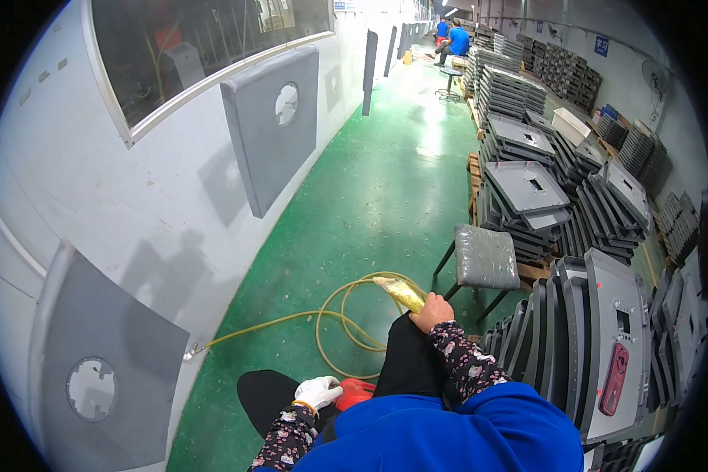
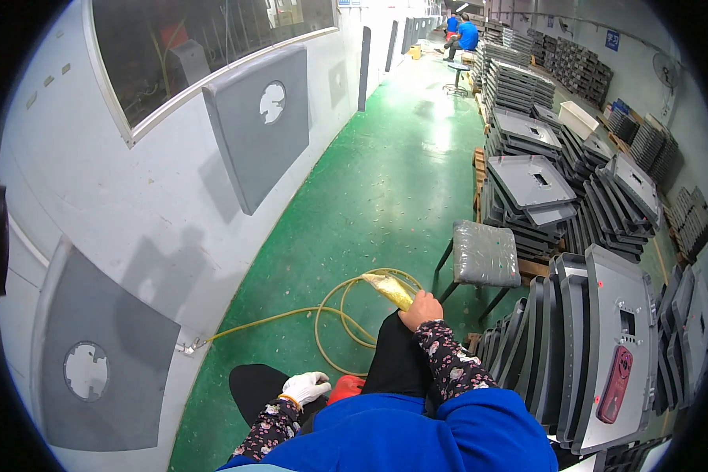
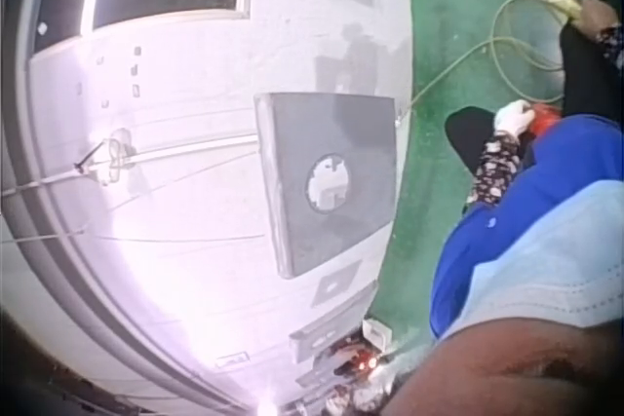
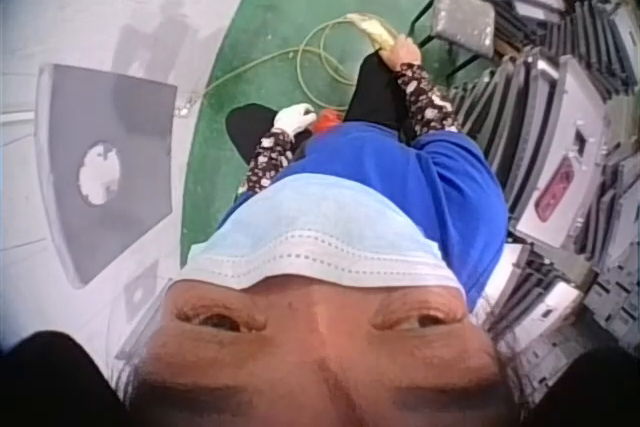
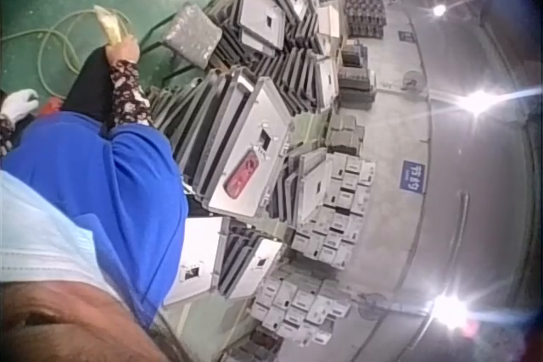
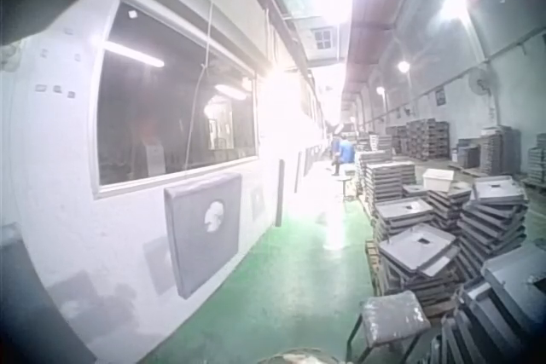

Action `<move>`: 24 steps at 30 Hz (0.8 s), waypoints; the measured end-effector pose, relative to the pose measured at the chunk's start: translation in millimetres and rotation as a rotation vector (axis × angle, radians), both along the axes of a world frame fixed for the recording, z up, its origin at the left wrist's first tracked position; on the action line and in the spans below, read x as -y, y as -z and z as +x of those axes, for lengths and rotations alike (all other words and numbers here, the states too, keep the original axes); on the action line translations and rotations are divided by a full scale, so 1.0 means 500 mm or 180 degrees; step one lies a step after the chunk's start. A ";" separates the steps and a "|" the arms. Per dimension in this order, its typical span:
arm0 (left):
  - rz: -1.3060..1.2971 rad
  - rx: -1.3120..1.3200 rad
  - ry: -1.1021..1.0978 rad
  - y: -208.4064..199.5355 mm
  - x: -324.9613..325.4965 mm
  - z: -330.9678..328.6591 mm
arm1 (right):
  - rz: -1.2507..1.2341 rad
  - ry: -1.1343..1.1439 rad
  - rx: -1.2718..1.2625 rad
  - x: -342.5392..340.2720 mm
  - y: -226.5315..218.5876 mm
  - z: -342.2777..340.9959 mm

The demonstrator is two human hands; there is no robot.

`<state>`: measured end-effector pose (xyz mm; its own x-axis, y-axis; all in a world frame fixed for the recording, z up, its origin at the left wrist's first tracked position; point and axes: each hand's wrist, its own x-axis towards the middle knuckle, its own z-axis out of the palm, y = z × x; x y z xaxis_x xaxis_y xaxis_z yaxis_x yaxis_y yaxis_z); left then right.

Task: Using a brush and cloth to clean debris off stacked metal panels.

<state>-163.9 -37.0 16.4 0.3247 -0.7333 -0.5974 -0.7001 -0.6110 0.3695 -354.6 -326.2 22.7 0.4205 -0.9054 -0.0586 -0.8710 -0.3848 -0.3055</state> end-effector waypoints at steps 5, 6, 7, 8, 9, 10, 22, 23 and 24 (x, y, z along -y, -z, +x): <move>-0.0031 0.0018 -0.0023 -0.002 -0.001 -0.002 | 0.0007 -0.0001 0.0009 -0.002 -0.003 0.001; -0.0047 0.0026 -0.0014 -0.003 -0.001 -0.002 | 0.0013 0.0005 0.0007 -0.002 -0.003 0.001; -0.0046 0.0025 -0.0013 -0.004 -0.001 -0.002 | 0.0014 0.0007 0.0006 -0.002 -0.003 0.000; -0.0053 0.0026 -0.0012 -0.004 -0.001 -0.002 | 0.0013 0.0015 0.0005 -0.002 -0.003 0.000; -0.0060 0.0028 -0.0013 -0.005 -0.001 -0.003 | 0.0012 0.0022 0.0005 -0.001 -0.003 0.000; -0.0060 0.0027 -0.0012 -0.005 0.000 -0.003 | 0.0012 0.0022 0.0004 -0.001 -0.003 0.000; -0.0066 0.0012 -0.0034 0.002 -0.003 -0.001 | -0.0011 0.0053 0.0052 -0.003 -0.006 0.001; -0.0068 0.0016 -0.0026 0.001 -0.002 -0.001 | -0.0014 0.0056 0.0061 -0.003 -0.007 0.000; -0.0068 0.0021 -0.0021 0.001 -0.003 -0.001 | -0.0014 0.0056 0.0071 -0.004 -0.006 0.000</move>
<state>-164.2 -35.5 15.7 0.3336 -0.7436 -0.5795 -0.6985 -0.6078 0.3778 -354.3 -324.3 25.9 0.4058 -0.9128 -0.0455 -0.8706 -0.3709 -0.3232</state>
